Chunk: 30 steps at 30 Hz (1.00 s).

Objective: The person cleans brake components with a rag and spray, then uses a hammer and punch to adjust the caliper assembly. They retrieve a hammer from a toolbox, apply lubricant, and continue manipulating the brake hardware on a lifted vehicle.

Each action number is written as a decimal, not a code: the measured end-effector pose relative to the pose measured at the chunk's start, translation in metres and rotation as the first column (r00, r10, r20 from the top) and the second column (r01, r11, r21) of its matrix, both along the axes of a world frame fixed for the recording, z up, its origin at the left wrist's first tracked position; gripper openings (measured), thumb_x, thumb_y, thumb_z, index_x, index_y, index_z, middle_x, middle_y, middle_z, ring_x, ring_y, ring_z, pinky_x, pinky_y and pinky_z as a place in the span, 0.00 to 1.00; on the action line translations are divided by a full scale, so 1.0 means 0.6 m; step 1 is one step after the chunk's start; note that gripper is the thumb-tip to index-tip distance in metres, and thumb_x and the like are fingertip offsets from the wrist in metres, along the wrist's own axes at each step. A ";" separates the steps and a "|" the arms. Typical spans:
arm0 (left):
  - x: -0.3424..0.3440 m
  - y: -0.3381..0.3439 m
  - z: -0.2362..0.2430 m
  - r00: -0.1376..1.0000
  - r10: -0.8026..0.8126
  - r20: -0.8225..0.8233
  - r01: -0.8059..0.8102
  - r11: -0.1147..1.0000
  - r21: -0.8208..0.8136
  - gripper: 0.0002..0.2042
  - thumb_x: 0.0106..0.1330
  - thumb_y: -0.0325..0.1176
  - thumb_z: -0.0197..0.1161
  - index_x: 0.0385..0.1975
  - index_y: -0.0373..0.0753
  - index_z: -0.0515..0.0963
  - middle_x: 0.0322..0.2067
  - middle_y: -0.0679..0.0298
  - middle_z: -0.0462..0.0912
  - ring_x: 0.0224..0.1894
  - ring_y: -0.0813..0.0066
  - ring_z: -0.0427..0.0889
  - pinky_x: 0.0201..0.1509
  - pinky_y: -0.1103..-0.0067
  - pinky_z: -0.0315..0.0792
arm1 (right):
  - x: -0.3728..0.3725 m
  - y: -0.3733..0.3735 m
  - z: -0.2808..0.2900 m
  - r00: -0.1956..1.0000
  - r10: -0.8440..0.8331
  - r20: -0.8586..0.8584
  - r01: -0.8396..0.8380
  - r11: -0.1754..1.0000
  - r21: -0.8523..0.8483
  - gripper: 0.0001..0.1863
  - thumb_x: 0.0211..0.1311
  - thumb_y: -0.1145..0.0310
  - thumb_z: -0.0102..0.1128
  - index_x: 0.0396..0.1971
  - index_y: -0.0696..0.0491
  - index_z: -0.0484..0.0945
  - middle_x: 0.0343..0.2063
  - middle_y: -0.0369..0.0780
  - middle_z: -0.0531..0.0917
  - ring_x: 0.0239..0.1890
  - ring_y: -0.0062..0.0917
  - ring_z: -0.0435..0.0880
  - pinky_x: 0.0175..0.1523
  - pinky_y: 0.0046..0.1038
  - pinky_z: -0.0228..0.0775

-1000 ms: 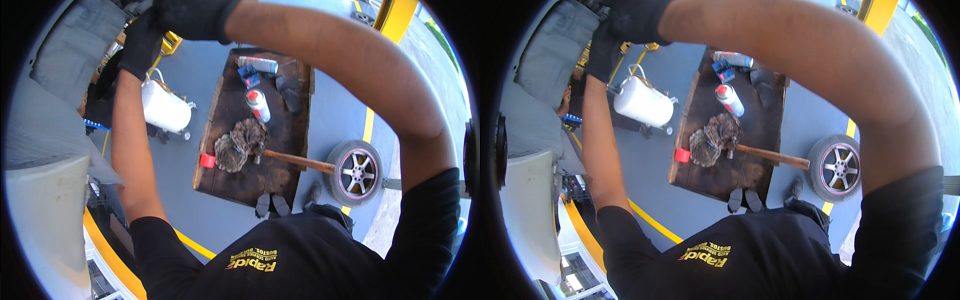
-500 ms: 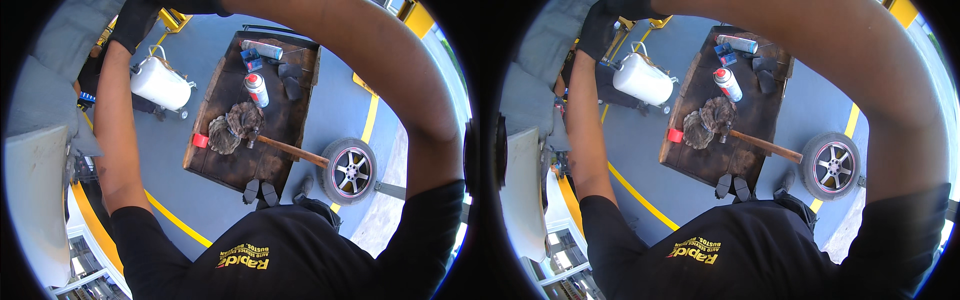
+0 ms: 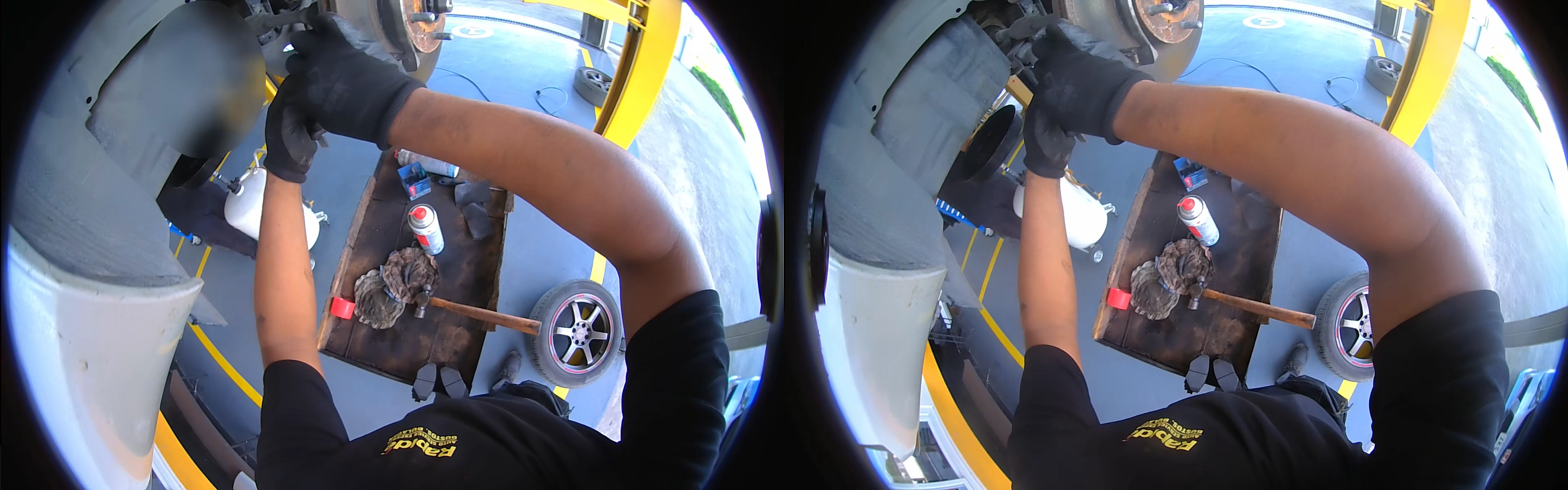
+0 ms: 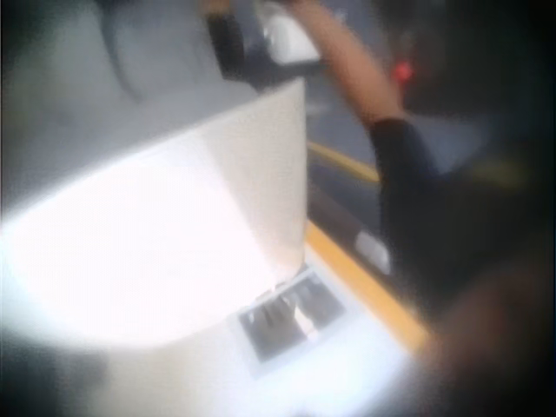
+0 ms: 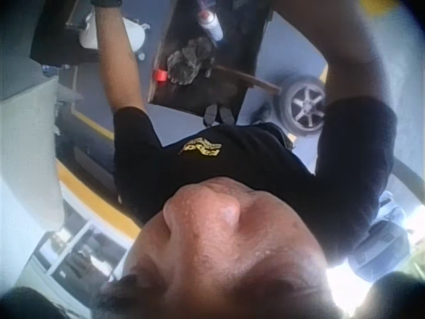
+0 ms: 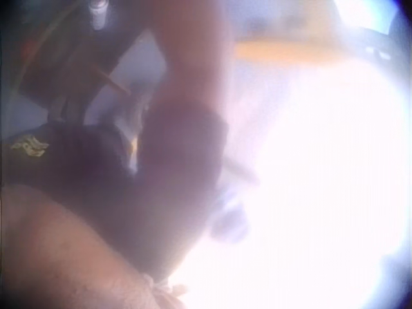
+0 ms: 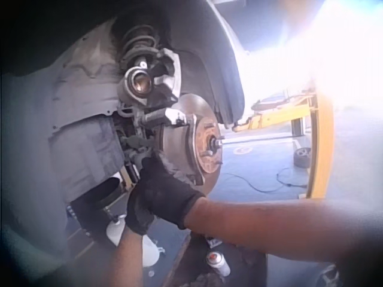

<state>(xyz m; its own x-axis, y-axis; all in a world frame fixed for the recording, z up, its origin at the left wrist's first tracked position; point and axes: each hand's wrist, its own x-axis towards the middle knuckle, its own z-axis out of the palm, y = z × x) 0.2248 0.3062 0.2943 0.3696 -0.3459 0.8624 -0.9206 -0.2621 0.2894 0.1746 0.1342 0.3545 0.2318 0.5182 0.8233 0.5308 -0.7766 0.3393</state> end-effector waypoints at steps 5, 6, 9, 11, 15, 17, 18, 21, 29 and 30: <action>0.035 -0.018 -0.017 0.965 0.219 0.145 -0.210 0.975 -0.073 0.17 0.74 0.45 0.59 0.51 0.38 0.79 0.45 0.56 0.86 0.47 0.60 0.85 0.47 0.73 0.77 | -0.005 -0.010 0.010 1.000 0.022 0.014 -0.021 0.997 -0.072 0.09 0.47 0.62 0.75 0.32 0.39 0.90 0.34 0.27 0.86 0.53 0.28 0.78 0.67 0.42 0.57; 0.041 -0.013 -0.016 0.946 0.246 0.210 -0.244 0.969 -0.039 0.18 0.72 0.45 0.61 0.51 0.38 0.78 0.45 0.54 0.86 0.48 0.56 0.85 0.49 0.71 0.77 | -0.006 -0.010 0.011 0.999 0.037 -0.004 -0.037 0.998 -0.058 0.09 0.46 0.62 0.75 0.31 0.39 0.90 0.34 0.27 0.86 0.53 0.28 0.78 0.67 0.42 0.57; 0.057 -0.008 -0.018 0.964 0.214 0.158 -0.209 0.977 -0.047 0.21 0.70 0.48 0.64 0.51 0.37 0.78 0.45 0.51 0.85 0.49 0.49 0.85 0.51 0.68 0.77 | -0.013 -0.015 0.018 0.997 0.083 0.006 -0.083 0.994 -0.069 0.09 0.46 0.63 0.75 0.31 0.39 0.90 0.35 0.25 0.86 0.52 0.27 0.78 0.67 0.44 0.57; 0.066 -0.005 -0.025 0.965 0.231 0.121 -0.228 0.973 -0.041 0.22 0.68 0.48 0.65 0.51 0.37 0.77 0.44 0.50 0.85 0.49 0.47 0.84 0.51 0.67 0.77 | -0.026 -0.017 0.024 0.997 0.072 -0.021 -0.073 0.993 -0.091 0.09 0.48 0.63 0.73 0.32 0.40 0.91 0.41 0.28 0.86 0.57 0.31 0.76 0.67 0.41 0.60; 0.082 0.004 -0.031 0.899 0.358 0.253 -0.383 0.922 0.054 0.22 0.65 0.44 0.68 0.53 0.37 0.77 0.46 0.51 0.85 0.50 0.45 0.84 0.53 0.66 0.77 | -0.050 -0.029 0.039 0.996 0.009 -0.087 -0.027 0.977 -0.211 0.11 0.51 0.62 0.67 0.34 0.43 0.92 0.50 0.33 0.86 0.64 0.36 0.73 0.68 0.34 0.64; 0.083 0.013 -0.027 0.840 0.394 0.374 -0.458 0.883 0.098 0.22 0.64 0.42 0.69 0.54 0.37 0.77 0.47 0.51 0.85 0.51 0.45 0.84 0.55 0.66 0.77 | -0.051 -0.034 0.040 1.000 0.002 -0.024 -0.009 0.963 -0.269 0.10 0.50 0.62 0.69 0.33 0.42 0.91 0.43 0.30 0.86 0.59 0.32 0.76 0.67 0.39 0.63; 0.083 0.019 -0.023 0.793 0.402 0.458 -0.501 0.858 0.114 0.23 0.64 0.40 0.70 0.55 0.37 0.77 0.48 0.52 0.85 0.51 0.46 0.84 0.56 0.66 0.77 | -0.047 -0.035 0.038 0.999 -0.008 0.045 0.020 0.960 -0.279 0.08 0.48 0.61 0.71 0.31 0.41 0.90 0.38 0.27 0.85 0.54 0.29 0.77 0.65 0.43 0.63; 0.069 0.025 -0.023 0.910 0.261 0.323 -0.307 0.947 0.100 0.24 0.63 0.37 0.70 0.57 0.36 0.76 0.50 0.51 0.84 0.53 0.47 0.83 0.58 0.67 0.76 | -0.028 -0.030 0.020 0.988 -0.003 0.153 0.042 0.967 -0.253 0.07 0.47 0.61 0.71 0.29 0.42 0.89 0.33 0.27 0.84 0.48 0.27 0.78 0.62 0.46 0.63; 0.064 0.016 -0.009 0.765 0.292 0.574 -0.319 0.946 -0.057 0.19 0.71 0.45 0.60 0.53 0.37 0.79 0.43 0.58 0.86 0.34 0.68 0.81 0.43 0.74 0.76 | 0.004 -0.002 0.021 0.979 0.001 0.204 0.045 0.975 -0.218 0.18 0.45 0.61 0.74 0.41 0.44 0.87 0.41 0.34 0.84 0.53 0.33 0.80 0.65 0.49 0.62; 0.051 0.029 -0.018 0.850 0.278 0.447 -0.318 0.948 0.015 0.17 0.72 0.42 0.58 0.52 0.37 0.79 0.42 0.59 0.85 0.34 0.70 0.82 0.42 0.74 0.76 | 0.004 -0.010 0.022 0.959 0.276 0.058 -0.270 0.959 -0.087 0.10 0.52 0.65 0.67 0.34 0.50 0.86 0.38 0.41 0.85 0.52 0.38 0.81 0.61 0.46 0.67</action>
